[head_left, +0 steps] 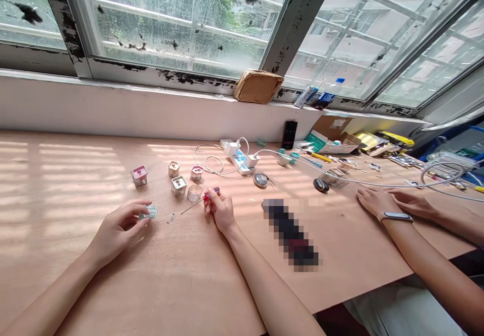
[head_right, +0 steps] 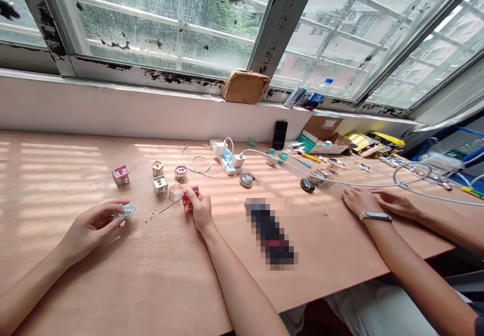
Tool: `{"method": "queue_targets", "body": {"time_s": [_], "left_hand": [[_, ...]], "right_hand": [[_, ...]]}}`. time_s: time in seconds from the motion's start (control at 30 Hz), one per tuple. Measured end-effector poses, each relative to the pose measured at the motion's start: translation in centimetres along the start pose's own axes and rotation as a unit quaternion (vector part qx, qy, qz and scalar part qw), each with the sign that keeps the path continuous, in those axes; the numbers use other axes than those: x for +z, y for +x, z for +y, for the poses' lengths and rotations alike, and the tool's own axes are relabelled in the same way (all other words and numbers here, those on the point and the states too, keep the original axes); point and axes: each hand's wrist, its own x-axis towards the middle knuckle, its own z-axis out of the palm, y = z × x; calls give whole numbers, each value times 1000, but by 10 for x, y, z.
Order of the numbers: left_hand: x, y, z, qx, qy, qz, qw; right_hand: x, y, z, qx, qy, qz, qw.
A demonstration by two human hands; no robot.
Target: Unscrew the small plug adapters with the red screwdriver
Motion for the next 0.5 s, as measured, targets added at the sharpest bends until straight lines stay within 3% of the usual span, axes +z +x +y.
{"method": "queue_targets", "body": {"time_s": [0.13, 0.5], "left_hand": [[0, -1, 2, 5, 19, -11, 1000], [1, -2, 6, 17, 29, -28, 999]], "right_hand": [[6, -6, -1, -18, -70, -23, 997], [9, -6, -4, 3, -98, -50, 994]]}}
